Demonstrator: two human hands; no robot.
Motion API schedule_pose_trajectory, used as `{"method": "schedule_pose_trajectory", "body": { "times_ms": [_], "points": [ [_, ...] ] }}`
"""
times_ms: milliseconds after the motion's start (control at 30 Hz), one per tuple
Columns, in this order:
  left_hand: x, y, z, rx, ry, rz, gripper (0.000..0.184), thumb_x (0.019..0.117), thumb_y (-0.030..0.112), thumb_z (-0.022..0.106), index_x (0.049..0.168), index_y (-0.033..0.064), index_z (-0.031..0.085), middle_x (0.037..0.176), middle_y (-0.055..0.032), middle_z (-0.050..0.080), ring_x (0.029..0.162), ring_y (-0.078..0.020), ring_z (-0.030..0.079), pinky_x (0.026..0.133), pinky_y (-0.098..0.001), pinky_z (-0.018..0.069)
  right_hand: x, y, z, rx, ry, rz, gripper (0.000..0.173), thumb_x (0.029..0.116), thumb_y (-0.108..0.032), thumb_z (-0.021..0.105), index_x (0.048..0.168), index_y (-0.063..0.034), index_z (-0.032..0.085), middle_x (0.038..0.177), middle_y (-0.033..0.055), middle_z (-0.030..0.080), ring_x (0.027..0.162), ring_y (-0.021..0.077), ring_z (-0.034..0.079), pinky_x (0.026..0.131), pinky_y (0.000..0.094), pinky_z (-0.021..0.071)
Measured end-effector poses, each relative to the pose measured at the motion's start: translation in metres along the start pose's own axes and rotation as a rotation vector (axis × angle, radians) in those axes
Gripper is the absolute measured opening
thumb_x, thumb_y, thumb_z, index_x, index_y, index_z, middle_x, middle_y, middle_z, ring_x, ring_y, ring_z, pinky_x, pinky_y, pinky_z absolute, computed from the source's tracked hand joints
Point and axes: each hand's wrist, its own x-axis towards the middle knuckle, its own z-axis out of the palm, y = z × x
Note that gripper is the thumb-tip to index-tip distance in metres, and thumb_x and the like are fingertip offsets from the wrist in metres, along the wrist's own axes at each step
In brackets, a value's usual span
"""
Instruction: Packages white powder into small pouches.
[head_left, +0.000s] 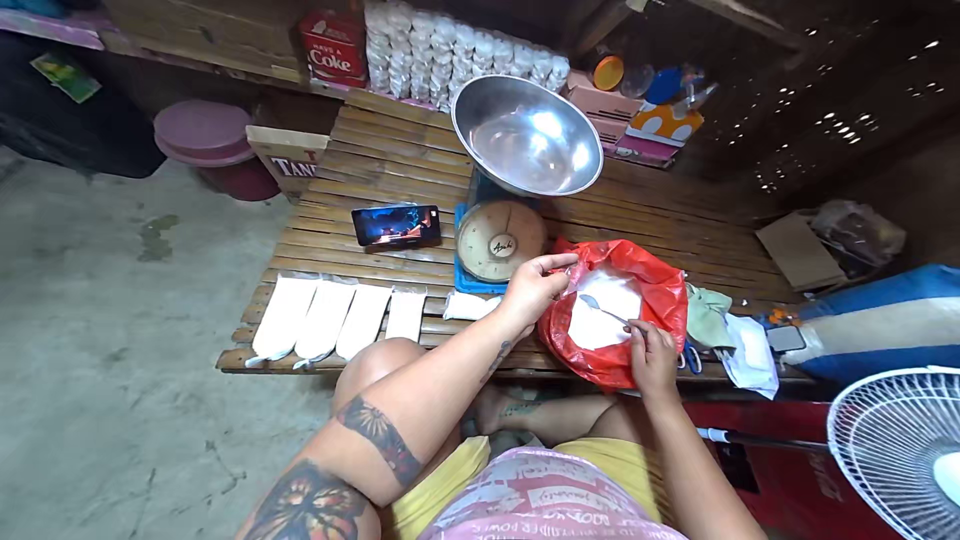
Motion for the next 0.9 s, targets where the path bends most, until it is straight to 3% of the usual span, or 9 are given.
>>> {"method": "schedule_pose_trajectory", "body": {
  "times_ms": [100,200,367,467,567,633,767,900],
  "points": [
    [-0.004,0.001,0.0,-0.005,0.021,-0.012,0.038,0.0953,-0.002,0.052,0.131,0.0029,0.065,0.112,-0.0117,0.069,0.083,-0.0136,0.062,0.073,-0.0289,0.051,-0.006,-0.004,0.001,0.02,-0.06,-0.048,0.035,0.1062,-0.019,0.043,0.113,-0.0022,0.073,0.101,0.0103,0.076,0.103,0.0314,0.068,0.102,0.0486,0.0471],
    [-0.009,0.0,-0.001,0.054,-0.003,-0.01,0.039,0.0968,0.001,0.052,0.133,0.0062,0.065,0.108,-0.0114,0.069,0.078,-0.0139,0.06,0.068,-0.029,0.0495,-0.008,-0.003,-0.003,0.047,-0.105,-0.092,0.035,0.1064,-0.02,0.043,0.111,-0.0043,0.074,0.099,0.0081,0.076,0.102,0.0287,0.068,0.102,0.0467,0.0469],
    [-0.005,-0.008,0.0,0.062,-0.016,0.004,0.037,0.0971,0.002,0.054,0.131,0.0059,0.066,0.106,-0.0113,0.069,0.078,-0.0145,0.06,0.07,-0.0311,0.0505,-0.01,-0.003,-0.015,0.165,-0.136,-0.063,0.036,0.1068,-0.022,0.042,0.108,-0.0046,0.074,0.097,0.0063,0.075,0.101,0.0236,0.066,0.101,0.0428,0.0474],
    [-0.003,-0.012,0.002,0.046,-0.019,0.003,0.035,0.097,0.001,0.056,0.13,0.0053,0.067,0.107,-0.0107,0.07,0.079,-0.0138,0.061,0.071,-0.0307,0.0516,-0.014,0.0,-0.021,0.323,-0.157,0.05,0.034,0.1062,-0.02,0.043,0.109,-0.0018,0.072,0.095,0.005,0.074,0.099,0.0148,0.067,0.098,0.0358,0.05],
    [-0.001,-0.022,0.006,0.05,-0.043,-0.008,0.035,0.095,0.001,0.057,0.128,0.0068,0.069,0.113,-0.0094,0.07,0.081,-0.0135,0.063,0.073,-0.0315,0.0529,-0.016,0.005,-0.023,0.531,-0.179,0.223,0.029,0.1058,-0.014,0.041,0.112,0.0001,0.066,0.089,-0.0011,0.073,0.085,0.0023,0.067,0.083,0.0231,0.0559],
    [-0.002,-0.033,0.012,0.076,-0.071,-0.004,0.035,0.0941,0.0,0.058,0.127,0.0063,0.069,0.112,-0.0094,0.07,0.081,-0.0133,0.063,0.074,-0.0314,0.0532,-0.018,0.006,-0.023,0.678,-0.181,0.384,0.027,0.1063,-0.011,0.04,0.113,-0.0003,0.063,0.084,-0.0028,0.072,0.078,0.0026,0.067,0.075,0.0225,0.0567],
    [-0.01,-0.05,0.024,0.163,-0.148,0.003,0.034,0.0932,0.002,0.059,0.125,0.0054,0.071,0.126,-0.0101,0.065,0.1,-0.0139,0.065,0.085,-0.033,0.0551,-0.02,0.006,-0.025,0.812,-0.132,0.6,0.027,0.1085,-0.011,0.037,0.113,-0.0028,0.062,0.079,-0.0034,0.069,0.073,0.0057,0.066,0.071,0.0251,0.0568],
    [-0.013,-0.059,0.031,0.199,-0.19,0.032,0.034,0.0954,0.004,0.056,0.126,0.0046,0.07,0.128,-0.01,0.065,0.098,-0.0097,0.063,0.084,-0.0276,0.0534,-0.022,0.005,-0.027,0.856,-0.066,0.689,0.027,0.1091,-0.012,0.037,0.113,-0.0019,0.062,0.077,-0.003,0.068,0.067,0.0032,0.061,0.061,0.0191,0.0493]
  ]
}}
